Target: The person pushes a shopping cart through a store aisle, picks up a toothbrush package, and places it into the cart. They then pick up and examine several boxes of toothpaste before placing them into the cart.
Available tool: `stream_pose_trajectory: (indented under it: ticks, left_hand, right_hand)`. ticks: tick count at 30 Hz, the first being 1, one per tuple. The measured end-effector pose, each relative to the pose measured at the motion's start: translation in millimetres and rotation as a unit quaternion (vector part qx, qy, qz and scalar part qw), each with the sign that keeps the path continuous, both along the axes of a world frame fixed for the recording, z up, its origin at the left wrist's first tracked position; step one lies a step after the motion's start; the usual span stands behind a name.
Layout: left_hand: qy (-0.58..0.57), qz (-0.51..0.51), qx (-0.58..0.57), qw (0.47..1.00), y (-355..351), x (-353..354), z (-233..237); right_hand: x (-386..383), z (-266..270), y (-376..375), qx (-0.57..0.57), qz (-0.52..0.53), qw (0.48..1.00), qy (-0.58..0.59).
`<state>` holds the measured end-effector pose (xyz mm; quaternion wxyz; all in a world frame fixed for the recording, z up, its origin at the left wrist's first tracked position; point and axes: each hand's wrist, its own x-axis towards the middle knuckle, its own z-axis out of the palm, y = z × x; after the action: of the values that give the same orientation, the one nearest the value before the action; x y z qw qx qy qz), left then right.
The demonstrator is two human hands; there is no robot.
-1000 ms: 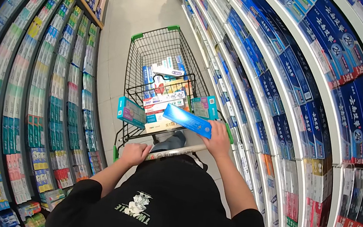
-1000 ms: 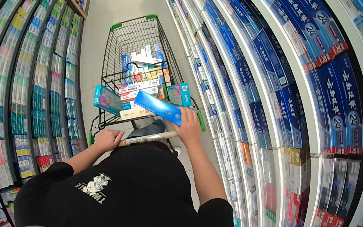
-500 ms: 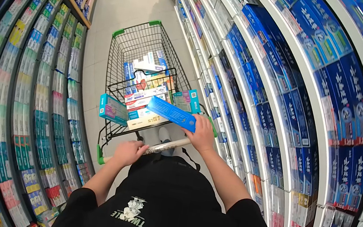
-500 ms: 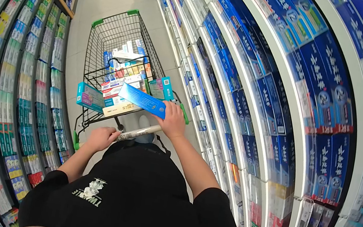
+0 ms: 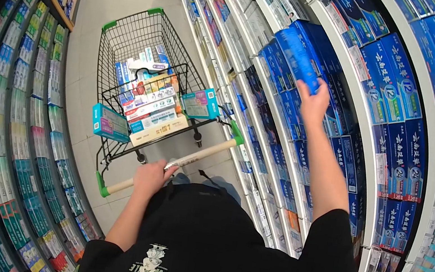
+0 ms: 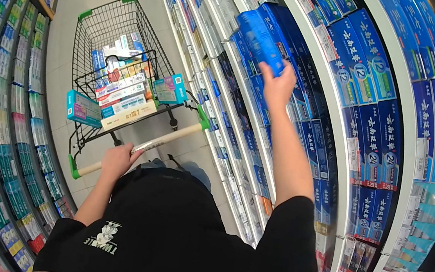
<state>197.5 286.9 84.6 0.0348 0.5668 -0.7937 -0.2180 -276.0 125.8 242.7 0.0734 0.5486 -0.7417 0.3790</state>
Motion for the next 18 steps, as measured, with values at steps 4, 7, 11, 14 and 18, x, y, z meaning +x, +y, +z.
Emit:
stream_pose_trajectory:
  ticks: [4,7,11,14,18]
  left_hand:
    - [0.01,0.009,-0.055,0.998,-24,7,-2]
    - [0.009,0.021,-0.055,0.998,-37,10,-6]
    - [-0.003,0.019,-0.051,0.999,-48,14,-2]
    - [-0.024,0.016,-0.035,0.999,-55,16,2]
    - [-0.029,0.015,-0.026,0.999,-58,17,-1]
  right_hand:
    - [-45,32,-50,0.065,-0.086,0.994,-0.017]
    - [-81,25,-88,0.11,-0.137,0.983,0.05]
    - [-107,13,-115,0.144,-0.129,0.976,0.1]
    - [-101,26,-118,0.172,-0.083,0.978,0.081]
    - [-101,27,-119,0.192,-0.074,0.974,0.092]
